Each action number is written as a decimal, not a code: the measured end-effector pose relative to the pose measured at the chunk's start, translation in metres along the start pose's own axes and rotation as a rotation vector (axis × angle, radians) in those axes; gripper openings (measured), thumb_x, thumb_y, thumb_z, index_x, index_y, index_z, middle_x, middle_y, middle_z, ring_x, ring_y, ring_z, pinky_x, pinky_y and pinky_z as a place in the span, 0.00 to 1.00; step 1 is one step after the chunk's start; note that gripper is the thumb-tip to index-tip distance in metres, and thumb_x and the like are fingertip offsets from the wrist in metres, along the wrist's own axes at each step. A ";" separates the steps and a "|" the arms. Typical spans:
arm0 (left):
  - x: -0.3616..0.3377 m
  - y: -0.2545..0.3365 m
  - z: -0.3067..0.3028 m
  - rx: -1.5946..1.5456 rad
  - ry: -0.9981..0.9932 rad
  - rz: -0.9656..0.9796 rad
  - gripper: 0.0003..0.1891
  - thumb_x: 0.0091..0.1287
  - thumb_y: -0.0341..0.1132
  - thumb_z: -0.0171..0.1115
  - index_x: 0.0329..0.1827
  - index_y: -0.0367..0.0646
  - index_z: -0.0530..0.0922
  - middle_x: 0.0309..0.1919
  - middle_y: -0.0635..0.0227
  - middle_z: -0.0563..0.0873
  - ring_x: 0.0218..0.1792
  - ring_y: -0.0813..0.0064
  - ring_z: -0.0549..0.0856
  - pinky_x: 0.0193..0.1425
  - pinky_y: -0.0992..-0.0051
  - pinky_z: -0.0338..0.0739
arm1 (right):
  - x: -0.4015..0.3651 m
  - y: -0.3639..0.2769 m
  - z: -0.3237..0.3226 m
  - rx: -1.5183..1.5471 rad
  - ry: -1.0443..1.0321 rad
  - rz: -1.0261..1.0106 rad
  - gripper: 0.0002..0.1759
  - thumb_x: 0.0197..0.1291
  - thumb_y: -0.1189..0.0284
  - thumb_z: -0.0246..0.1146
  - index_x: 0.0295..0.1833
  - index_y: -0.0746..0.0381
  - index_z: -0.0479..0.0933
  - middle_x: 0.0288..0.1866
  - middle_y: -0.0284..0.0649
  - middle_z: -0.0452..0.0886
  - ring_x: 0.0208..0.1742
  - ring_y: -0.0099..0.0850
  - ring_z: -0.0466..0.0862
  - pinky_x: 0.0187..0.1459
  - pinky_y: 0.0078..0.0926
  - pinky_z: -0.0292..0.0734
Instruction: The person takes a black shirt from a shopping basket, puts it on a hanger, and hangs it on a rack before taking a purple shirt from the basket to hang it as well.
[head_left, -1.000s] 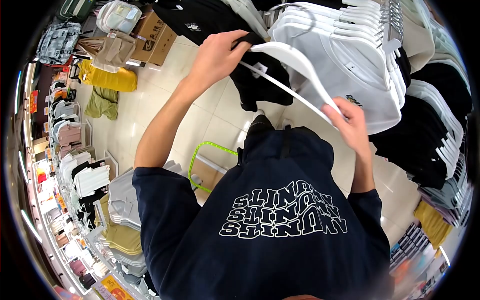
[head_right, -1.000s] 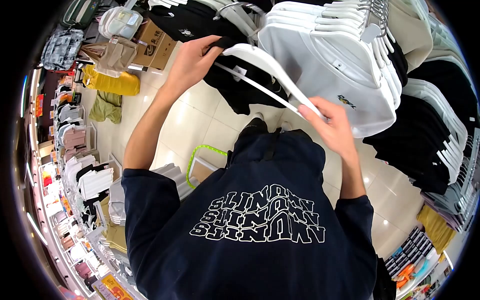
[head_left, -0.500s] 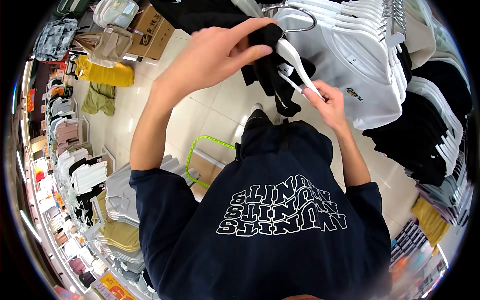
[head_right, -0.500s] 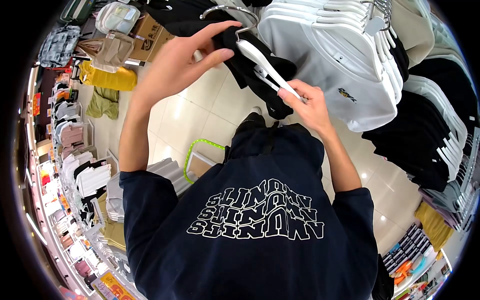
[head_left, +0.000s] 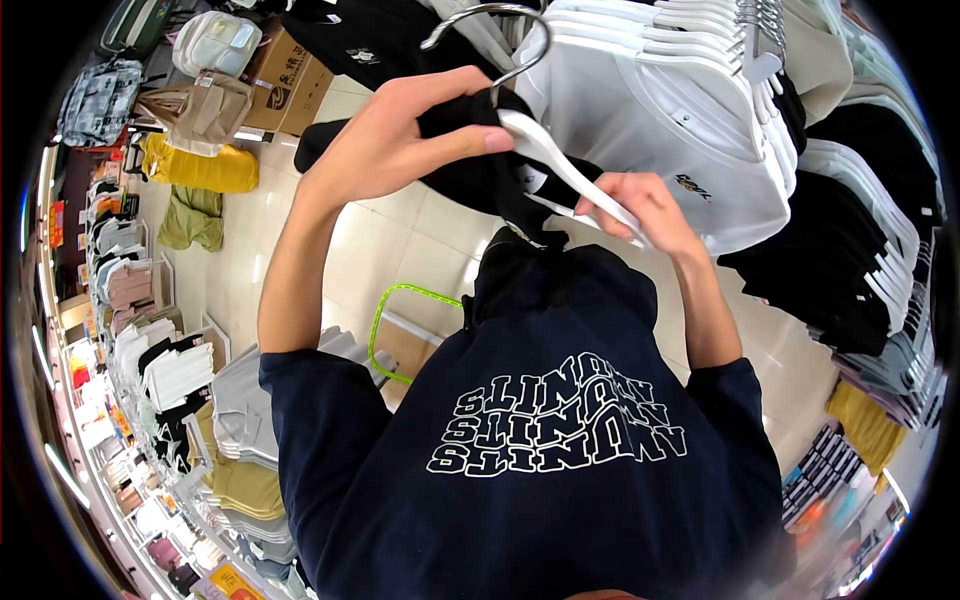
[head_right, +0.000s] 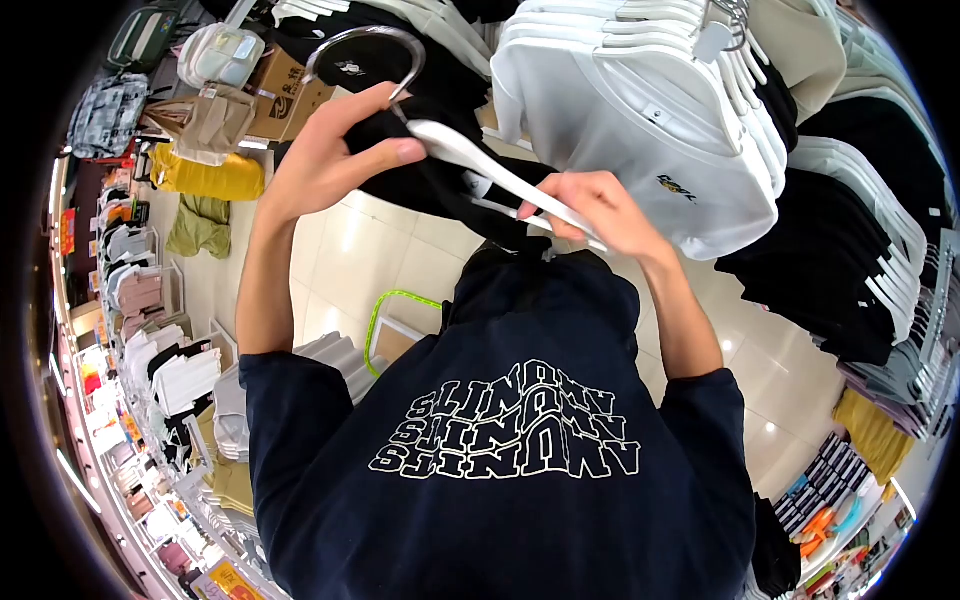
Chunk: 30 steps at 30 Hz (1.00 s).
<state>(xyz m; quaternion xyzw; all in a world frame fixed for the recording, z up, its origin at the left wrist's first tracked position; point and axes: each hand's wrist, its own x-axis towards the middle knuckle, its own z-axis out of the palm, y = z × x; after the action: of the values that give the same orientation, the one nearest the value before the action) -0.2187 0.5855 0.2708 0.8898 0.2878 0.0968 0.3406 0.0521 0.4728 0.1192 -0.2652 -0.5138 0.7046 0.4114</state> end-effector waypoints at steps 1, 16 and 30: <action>-0.005 0.002 0.001 -0.010 0.017 -0.046 0.26 0.64 0.40 0.74 0.59 0.32 0.78 0.42 0.64 0.84 0.43 0.75 0.80 0.53 0.75 0.74 | -0.002 -0.004 -0.006 0.028 0.028 0.139 0.35 0.81 0.49 0.40 0.54 0.68 0.82 0.19 0.27 0.69 0.22 0.19 0.68 0.29 0.19 0.68; -0.076 -0.077 -0.001 -0.286 0.594 -0.242 0.15 0.72 0.38 0.66 0.53 0.36 0.80 0.36 0.78 0.80 0.37 0.87 0.75 0.44 0.85 0.70 | -0.011 0.020 -0.027 -1.199 0.383 -0.385 0.10 0.61 0.69 0.70 0.46 0.59 0.82 0.28 0.38 0.80 0.25 0.37 0.79 0.29 0.34 0.74; -0.082 -0.067 0.020 0.010 0.520 -0.266 0.14 0.67 0.37 0.70 0.35 0.37 0.76 0.22 0.72 0.74 0.26 0.82 0.70 0.30 0.78 0.67 | -0.018 -0.025 -0.031 -1.470 0.358 -0.572 0.10 0.54 0.75 0.72 0.40 0.59 0.78 0.42 0.35 0.80 0.36 0.35 0.82 0.34 0.30 0.78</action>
<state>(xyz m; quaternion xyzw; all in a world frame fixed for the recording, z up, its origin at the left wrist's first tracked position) -0.3083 0.5670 0.2138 0.7912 0.4801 0.2747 0.2608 0.0938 0.4761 0.1313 -0.4350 -0.8200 0.0011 0.3719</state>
